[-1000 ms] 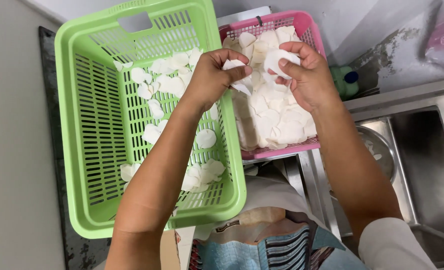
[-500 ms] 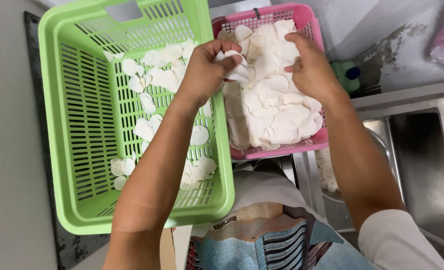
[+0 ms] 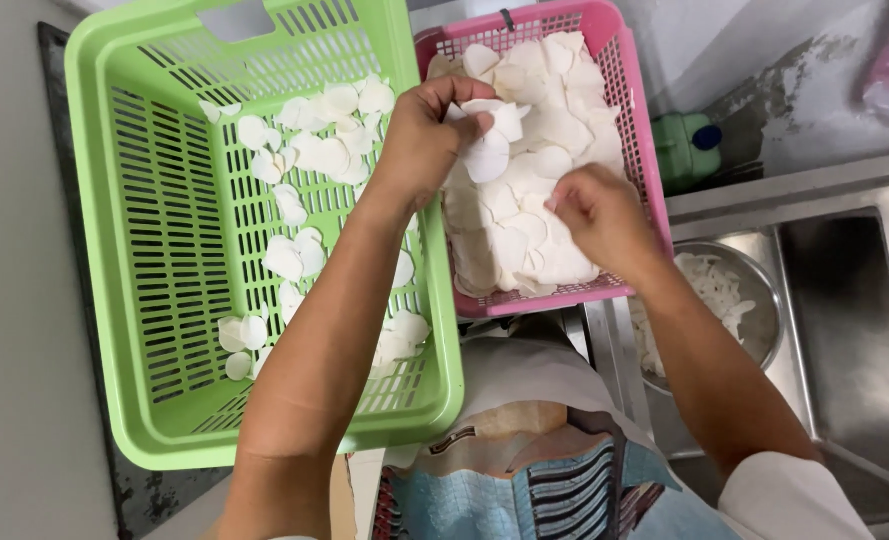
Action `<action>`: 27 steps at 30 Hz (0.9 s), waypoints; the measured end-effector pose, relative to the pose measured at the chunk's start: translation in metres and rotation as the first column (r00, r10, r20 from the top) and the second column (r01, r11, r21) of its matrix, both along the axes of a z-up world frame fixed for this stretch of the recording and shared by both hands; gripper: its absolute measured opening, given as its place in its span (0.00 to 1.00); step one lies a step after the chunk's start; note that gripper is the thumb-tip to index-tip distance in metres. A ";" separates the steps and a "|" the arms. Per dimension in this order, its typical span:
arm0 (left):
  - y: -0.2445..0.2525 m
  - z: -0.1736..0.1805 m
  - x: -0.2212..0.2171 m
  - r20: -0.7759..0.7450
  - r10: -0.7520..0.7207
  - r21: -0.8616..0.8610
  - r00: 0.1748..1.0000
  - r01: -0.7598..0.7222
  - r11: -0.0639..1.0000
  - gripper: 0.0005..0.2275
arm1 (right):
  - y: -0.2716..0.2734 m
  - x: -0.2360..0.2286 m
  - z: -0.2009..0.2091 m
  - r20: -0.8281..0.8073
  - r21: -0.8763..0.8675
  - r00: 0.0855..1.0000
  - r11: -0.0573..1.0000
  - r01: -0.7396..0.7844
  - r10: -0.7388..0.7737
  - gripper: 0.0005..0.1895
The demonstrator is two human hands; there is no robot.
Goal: Sorting sliced vegetables between baskets and then deep frying them using a metal strainer and a wooden paddle.
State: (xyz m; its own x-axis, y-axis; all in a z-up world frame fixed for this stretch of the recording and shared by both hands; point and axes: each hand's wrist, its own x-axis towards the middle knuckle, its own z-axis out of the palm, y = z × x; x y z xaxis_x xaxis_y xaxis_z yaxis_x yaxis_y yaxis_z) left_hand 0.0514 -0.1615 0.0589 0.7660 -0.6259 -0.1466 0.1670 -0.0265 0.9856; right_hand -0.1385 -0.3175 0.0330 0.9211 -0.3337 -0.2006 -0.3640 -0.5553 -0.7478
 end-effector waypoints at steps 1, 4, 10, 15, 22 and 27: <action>-0.005 0.001 0.000 0.008 -0.001 -0.001 1.000 0.001 1.000 0.10 | -0.001 0.002 0.021 0.003 0.184 0.985 0.969 0.168 -0.171 0.05; -0.013 0.003 -0.009 0.034 -0.005 -0.034 0.999 0.006 0.999 0.08 | -0.021 0.013 -0.010 0.140 0.695 0.935 0.705 0.142 -0.327 0.09; -0.032 0.001 -0.021 0.100 0.051 -0.070 0.994 -0.044 0.997 0.07 | 0.009 0.035 -0.015 0.250 0.813 0.911 0.582 -0.015 -0.326 0.05; -0.025 0.009 -0.015 -0.037 0.121 -0.082 0.992 -0.124 0.989 0.07 | -0.005 0.035 0.023 0.090 0.497 0.977 0.859 0.123 -0.192 0.11; -0.018 0.003 -0.016 -0.034 0.141 -0.075 0.989 -0.143 0.987 0.07 | -0.029 0.034 0.009 0.061 0.634 0.966 0.758 0.157 -0.251 0.18; -0.012 0.004 -0.014 -0.049 0.096 -0.057 0.994 -0.099 0.993 0.08 | -0.038 0.001 0.045 0.066 0.442 0.969 0.878 0.185 -0.238 0.04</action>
State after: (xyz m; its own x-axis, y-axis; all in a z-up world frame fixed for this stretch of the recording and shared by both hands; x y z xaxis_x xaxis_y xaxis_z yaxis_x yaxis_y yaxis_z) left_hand 0.0378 -0.1736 0.0629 0.8171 -0.5573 -0.1476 0.2110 0.0507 0.9762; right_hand -0.1375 -0.3553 0.0782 0.8636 -0.4284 -0.2658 -0.3335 -0.0903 -0.9384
